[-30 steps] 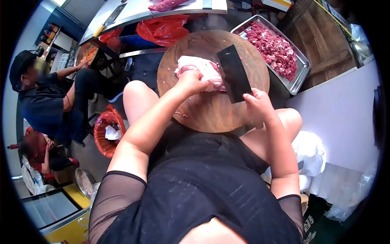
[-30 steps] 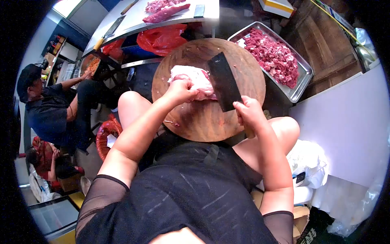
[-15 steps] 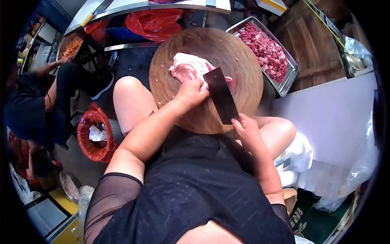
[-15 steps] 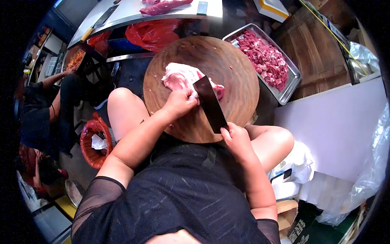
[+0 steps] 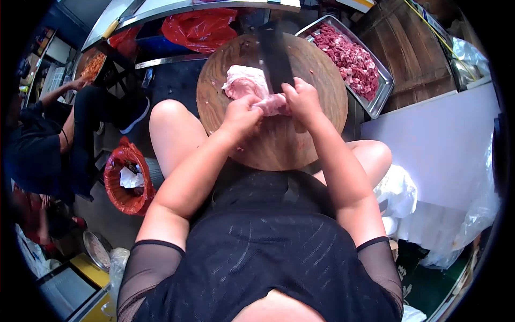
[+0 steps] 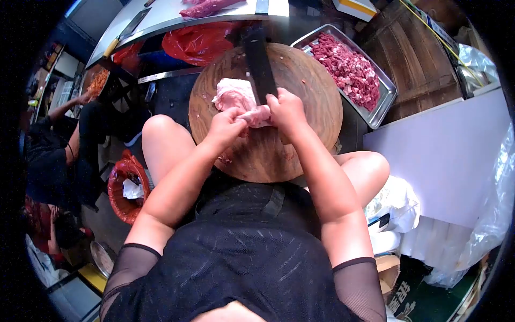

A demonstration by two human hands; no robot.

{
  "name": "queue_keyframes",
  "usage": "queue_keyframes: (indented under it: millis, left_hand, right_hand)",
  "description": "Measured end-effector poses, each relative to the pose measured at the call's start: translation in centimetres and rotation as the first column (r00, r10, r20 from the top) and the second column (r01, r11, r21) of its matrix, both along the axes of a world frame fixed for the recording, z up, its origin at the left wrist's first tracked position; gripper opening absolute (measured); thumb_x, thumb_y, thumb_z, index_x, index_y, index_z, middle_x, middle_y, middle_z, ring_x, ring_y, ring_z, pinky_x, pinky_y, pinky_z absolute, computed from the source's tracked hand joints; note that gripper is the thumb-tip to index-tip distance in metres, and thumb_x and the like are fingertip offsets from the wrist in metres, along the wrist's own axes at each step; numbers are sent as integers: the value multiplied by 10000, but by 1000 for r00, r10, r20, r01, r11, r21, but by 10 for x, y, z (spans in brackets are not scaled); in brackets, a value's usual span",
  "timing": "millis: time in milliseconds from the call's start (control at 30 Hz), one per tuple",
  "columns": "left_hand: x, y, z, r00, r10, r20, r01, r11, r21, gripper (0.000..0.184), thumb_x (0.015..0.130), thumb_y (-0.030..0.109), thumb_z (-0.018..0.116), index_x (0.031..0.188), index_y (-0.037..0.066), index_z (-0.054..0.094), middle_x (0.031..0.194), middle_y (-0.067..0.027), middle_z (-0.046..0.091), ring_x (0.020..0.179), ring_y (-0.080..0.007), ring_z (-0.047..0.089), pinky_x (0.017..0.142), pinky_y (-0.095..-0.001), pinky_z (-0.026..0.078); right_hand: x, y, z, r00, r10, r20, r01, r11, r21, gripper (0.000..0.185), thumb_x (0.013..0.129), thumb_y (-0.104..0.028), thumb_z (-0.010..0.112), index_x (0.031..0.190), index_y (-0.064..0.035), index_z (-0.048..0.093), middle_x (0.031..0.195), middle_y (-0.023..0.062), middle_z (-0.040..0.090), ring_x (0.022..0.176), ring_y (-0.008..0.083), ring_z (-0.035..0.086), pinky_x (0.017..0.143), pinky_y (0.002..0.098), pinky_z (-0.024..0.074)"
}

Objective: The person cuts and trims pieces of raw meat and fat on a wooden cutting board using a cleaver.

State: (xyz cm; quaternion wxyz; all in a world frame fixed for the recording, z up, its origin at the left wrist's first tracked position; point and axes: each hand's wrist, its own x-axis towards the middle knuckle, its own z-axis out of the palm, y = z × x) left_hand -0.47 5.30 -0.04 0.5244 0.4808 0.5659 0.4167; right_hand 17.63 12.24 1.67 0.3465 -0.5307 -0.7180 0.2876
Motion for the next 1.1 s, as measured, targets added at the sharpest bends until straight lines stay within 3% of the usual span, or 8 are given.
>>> queue_keyframes:
  millis: [33, 133, 267, 367, 600, 800, 900, 1100]
  left_hand:
    - [-4, -1, 5, 998, 26, 65, -25, 999, -22, 157, 876, 63, 586, 1010, -6, 632, 801, -29, 638, 680, -87, 591, 612, -240, 495]
    - [-8, -5, -1, 979, 80, 190, -65, 994, -82, 149, 883, 77, 584, 1007, 2, 619, 784, -28, 632, 632, -82, 586, 573, -234, 495]
    - [-7, -6, -6, 979, 55, 196, -35, 994, -106, 136, 876, 69, 572, 991, 16, 620, 768, -24, 630, 593, -70, 583, 536, -227, 494]
    - [-2, -8, -6, 989, 2, 146, 19, 990, -142, 137, 892, 78, 589, 1012, 15, 608, 831, -8, 615, 672, -76, 554, 624, -229, 476]
    - [0, 0, -9, 866, -59, -496, 224, 933, 281, 86, 848, 79, 534, 919, 41, 565, 778, -142, 590, 722, -249, 582, 701, -358, 479]
    - [-20, 0, 13, 732, -134, -668, 395, 882, 256, 89, 871, 121, 576, 912, 47, 549, 808, -197, 599, 743, -358, 605, 684, -409, 482]
    - [-41, 5, 14, 838, -169, -519, 271, 954, 126, 61, 889, 67, 538, 947, 46, 546, 755, -84, 606, 657, -177, 603, 603, -329, 507]
    - [-40, 2, 6, 996, -86, 5, 86, 992, -88, 80, 902, 28, 487, 960, 46, 539, 794, -17, 585, 648, -98, 564, 594, -258, 518]
  right_hand:
    - [3, -2, 5, 999, -37, 30, 26, 950, 310, 246, 894, -204, 610, 840, 31, 563, 606, 122, 614, 481, 169, 584, 468, 326, 452]
    - [39, -52, 43, 983, -45, -180, -21, 938, -346, 236, 909, -208, 601, 823, 8, 558, 549, 42, 552, 445, 115, 516, 439, 284, 410]
    - [77, -120, 33, 999, 51, -4, -50, 971, -232, 248, 908, -229, 578, 845, 11, 592, 550, 105, 555, 461, 177, 559, 481, 341, 447]
    - [74, -146, 49, 997, -2, 81, 49, 812, -581, 227, 898, -205, 571, 891, 19, 602, 710, 207, 619, 668, 322, 643, 644, 411, 495]
    - [9, -71, -4, 988, 89, 123, -87, 996, -20, 246, 879, -211, 539, 957, 8, 618, 881, 275, 626, 878, 452, 597, 763, 497, 480]
    - [-14, 3, -5, 996, 0, -94, -16, 984, -177, 315, 844, -273, 584, 897, 37, 608, 842, 259, 654, 789, 390, 656, 714, 450, 517]
    - [-1, -23, 35, 957, -110, -268, 23, 952, -307, 222, 899, -213, 560, 895, 7, 592, 599, 79, 604, 448, 147, 561, 434, 313, 456]
    - [56, -99, 34, 933, -125, -337, -47, 888, -458, 205, 916, -198, 584, 864, 0, 580, 559, 47, 558, 451, 121, 528, 431, 296, 428]
